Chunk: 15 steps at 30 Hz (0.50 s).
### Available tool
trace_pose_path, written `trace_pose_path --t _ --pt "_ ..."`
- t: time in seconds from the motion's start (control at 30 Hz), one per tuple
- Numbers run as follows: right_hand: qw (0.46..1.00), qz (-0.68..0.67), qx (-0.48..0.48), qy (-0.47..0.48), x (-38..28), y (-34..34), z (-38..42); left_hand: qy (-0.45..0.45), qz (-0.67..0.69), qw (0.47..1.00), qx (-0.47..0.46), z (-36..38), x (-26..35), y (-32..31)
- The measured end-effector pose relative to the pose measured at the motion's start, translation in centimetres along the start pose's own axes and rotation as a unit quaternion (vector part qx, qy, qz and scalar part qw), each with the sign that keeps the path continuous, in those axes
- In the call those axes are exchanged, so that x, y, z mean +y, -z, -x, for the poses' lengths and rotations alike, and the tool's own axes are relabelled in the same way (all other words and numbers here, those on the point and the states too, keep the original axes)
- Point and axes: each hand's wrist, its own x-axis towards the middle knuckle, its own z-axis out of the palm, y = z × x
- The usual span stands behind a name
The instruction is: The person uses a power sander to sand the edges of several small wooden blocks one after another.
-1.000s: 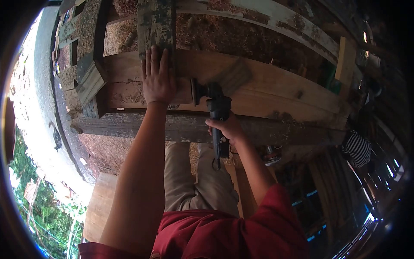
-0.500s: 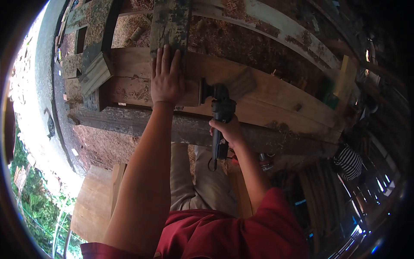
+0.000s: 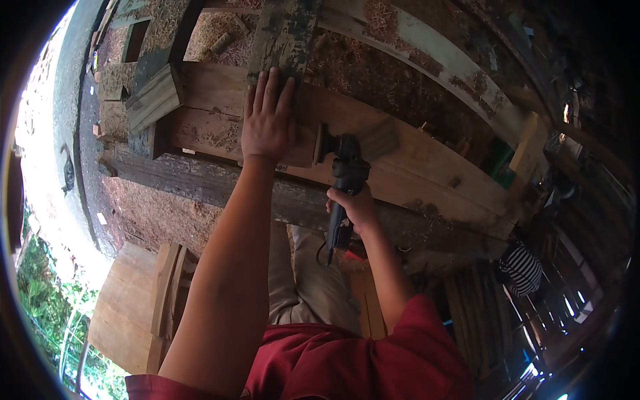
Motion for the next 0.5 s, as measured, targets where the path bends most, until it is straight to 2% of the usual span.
trace_pose_path --t 0.5 --pt "1.0 -0.012 0.019 -0.01 -0.24 -0.81 -0.02 0.001 -0.001 1.0 0.008 0.12 0.0 -0.33"
